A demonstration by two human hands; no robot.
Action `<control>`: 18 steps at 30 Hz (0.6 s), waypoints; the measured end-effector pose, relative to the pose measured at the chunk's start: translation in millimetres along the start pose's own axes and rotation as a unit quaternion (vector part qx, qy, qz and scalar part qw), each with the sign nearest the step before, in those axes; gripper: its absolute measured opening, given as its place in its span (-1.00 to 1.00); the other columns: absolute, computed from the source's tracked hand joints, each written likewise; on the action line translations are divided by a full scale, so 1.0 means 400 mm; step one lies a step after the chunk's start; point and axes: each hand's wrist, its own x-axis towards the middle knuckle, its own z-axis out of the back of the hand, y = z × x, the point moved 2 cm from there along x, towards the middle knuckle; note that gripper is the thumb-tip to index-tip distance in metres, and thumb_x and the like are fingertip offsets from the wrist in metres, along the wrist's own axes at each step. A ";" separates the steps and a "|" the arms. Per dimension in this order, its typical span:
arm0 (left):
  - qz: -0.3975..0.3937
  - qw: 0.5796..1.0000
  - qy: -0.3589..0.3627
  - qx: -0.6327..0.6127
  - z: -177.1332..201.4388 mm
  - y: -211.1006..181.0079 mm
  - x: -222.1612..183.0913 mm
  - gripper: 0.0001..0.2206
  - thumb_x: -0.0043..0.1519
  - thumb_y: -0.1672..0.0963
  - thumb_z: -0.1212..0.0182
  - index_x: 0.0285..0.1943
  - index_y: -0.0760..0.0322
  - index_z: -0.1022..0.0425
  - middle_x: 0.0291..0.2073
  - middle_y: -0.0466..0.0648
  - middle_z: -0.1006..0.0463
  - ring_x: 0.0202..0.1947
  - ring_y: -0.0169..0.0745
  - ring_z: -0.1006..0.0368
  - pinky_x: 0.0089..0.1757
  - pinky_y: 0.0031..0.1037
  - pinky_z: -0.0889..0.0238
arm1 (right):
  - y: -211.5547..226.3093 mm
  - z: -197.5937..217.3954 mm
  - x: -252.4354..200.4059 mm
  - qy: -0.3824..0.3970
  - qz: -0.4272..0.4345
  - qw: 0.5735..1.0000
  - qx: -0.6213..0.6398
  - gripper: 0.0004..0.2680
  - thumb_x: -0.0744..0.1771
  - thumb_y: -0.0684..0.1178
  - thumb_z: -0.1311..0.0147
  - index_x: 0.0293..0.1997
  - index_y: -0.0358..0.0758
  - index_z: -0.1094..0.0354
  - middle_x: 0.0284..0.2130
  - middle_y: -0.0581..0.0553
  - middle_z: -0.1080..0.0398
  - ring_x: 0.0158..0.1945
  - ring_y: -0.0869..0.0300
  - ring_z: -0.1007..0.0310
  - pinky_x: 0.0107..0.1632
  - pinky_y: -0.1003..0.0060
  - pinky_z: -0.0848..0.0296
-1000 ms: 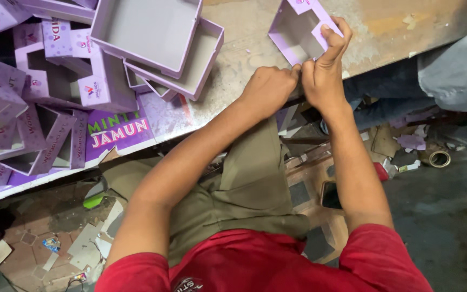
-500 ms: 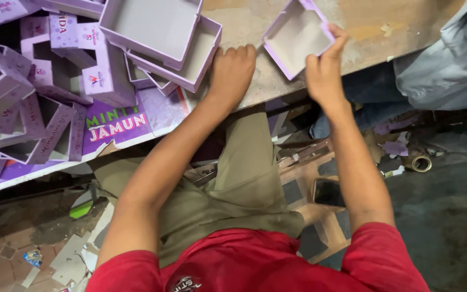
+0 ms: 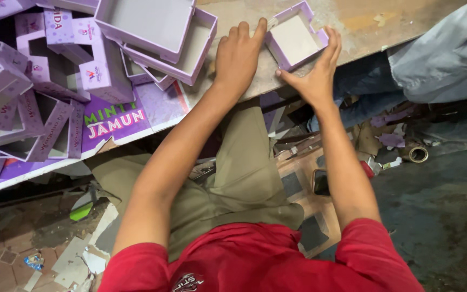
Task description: The person assembles small purple cardboard boxes by folding flaps and inserting white inserts. They handle each box one at a time, placing completed units aside on the table.
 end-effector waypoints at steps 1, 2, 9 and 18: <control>-0.002 1.000 0.002 0.013 -0.018 0.000 0.009 -0.50 0.13 0.22 -0.17 0.33 0.22 -0.36 -0.20 0.07 -0.49 -0.17 0.02 -0.47 -0.24 -0.25 -0.36 | 0.002 -0.010 -0.003 -0.003 -0.007 1.000 0.001 -0.03 0.20 0.17 -0.63 0.58 -0.30 0.29 0.46 -0.40 0.09 0.55 -0.25 0.04 0.57 -0.12 -0.05; -0.003 1.000 0.003 0.025 -0.033 0.001 0.019 -0.52 0.14 0.21 -0.18 0.31 0.24 -0.38 -0.21 0.07 -0.50 -0.17 0.01 -0.47 -0.27 -0.25 -0.35 | 0.003 -0.018 -0.003 -0.007 -0.012 1.000 0.001 -0.05 0.21 0.18 -0.61 0.58 -0.30 0.28 0.46 -0.38 0.07 0.55 -0.23 0.02 0.57 -0.12 -0.06; -0.027 0.999 0.045 0.014 -0.046 -0.045 -0.020 -0.50 0.13 0.19 -0.16 0.33 0.36 -0.38 -0.20 0.08 -0.51 -0.20 0.00 -0.49 -0.29 -0.29 -0.38 | -0.016 -0.071 -0.018 -0.044 -0.035 0.996 -0.076 -0.08 0.17 0.20 -0.57 0.54 -0.26 0.22 0.42 -0.38 0.05 0.50 -0.24 0.06 0.46 -0.15 0.10; -0.013 0.952 0.184 -0.244 0.084 -0.175 -0.076 -0.49 0.15 0.23 -0.08 0.36 0.12 -0.40 -0.30 0.21 -0.61 -0.31 0.21 -0.58 -0.27 -0.04 -0.41 | -0.051 -0.084 -0.029 -0.062 -0.015 0.994 -0.083 -0.18 0.26 0.22 -0.45 0.54 -0.25 0.22 0.44 -0.33 0.06 0.53 -0.20 0.08 0.49 -0.15 0.14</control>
